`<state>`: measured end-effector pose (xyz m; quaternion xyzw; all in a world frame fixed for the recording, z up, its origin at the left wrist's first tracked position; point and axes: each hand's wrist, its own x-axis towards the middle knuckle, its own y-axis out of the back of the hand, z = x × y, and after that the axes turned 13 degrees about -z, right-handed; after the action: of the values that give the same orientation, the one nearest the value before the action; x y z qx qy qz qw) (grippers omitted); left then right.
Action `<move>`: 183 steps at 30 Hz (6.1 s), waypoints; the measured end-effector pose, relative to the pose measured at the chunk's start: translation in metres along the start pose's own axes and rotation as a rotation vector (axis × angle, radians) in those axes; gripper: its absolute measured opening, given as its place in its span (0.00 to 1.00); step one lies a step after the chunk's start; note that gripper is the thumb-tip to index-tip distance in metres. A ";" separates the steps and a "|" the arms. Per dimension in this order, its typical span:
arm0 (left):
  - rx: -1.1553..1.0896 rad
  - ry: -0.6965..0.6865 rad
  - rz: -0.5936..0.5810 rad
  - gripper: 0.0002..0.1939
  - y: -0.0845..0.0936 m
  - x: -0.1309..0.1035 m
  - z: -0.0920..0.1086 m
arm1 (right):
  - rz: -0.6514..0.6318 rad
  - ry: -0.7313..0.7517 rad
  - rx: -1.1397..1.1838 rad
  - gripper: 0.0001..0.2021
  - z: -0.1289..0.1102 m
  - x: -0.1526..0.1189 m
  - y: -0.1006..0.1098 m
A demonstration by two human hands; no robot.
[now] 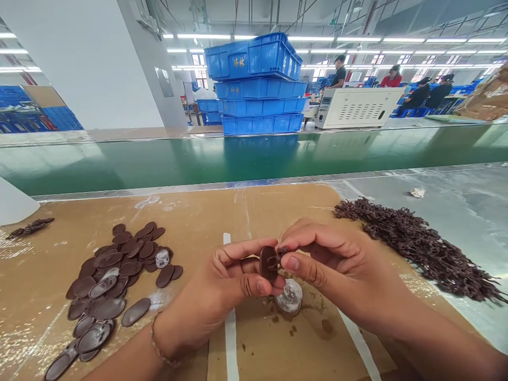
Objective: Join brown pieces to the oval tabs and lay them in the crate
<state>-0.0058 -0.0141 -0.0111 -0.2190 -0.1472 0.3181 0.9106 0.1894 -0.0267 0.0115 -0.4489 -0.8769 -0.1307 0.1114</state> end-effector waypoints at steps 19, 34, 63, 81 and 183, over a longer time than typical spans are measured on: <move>0.004 0.030 0.067 0.17 0.001 0.001 -0.001 | -0.009 0.046 -0.231 0.05 0.001 0.002 0.004; 0.036 0.035 0.115 0.17 0.000 0.002 -0.001 | -0.026 0.052 -0.324 0.04 0.002 0.001 0.003; 0.077 -0.010 0.285 0.07 0.000 0.004 -0.007 | -0.030 -0.129 0.359 0.12 0.000 0.010 -0.017; 0.073 -0.018 0.382 0.24 -0.003 0.008 -0.013 | -0.073 -0.037 0.472 0.10 0.001 0.012 -0.023; 0.075 0.000 0.452 0.19 -0.006 0.009 -0.016 | -0.056 -0.071 0.324 0.12 0.003 0.009 -0.022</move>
<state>0.0106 -0.0175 -0.0203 -0.2121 -0.0826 0.5194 0.8237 0.1667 -0.0314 0.0084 -0.4047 -0.9021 0.0252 0.1478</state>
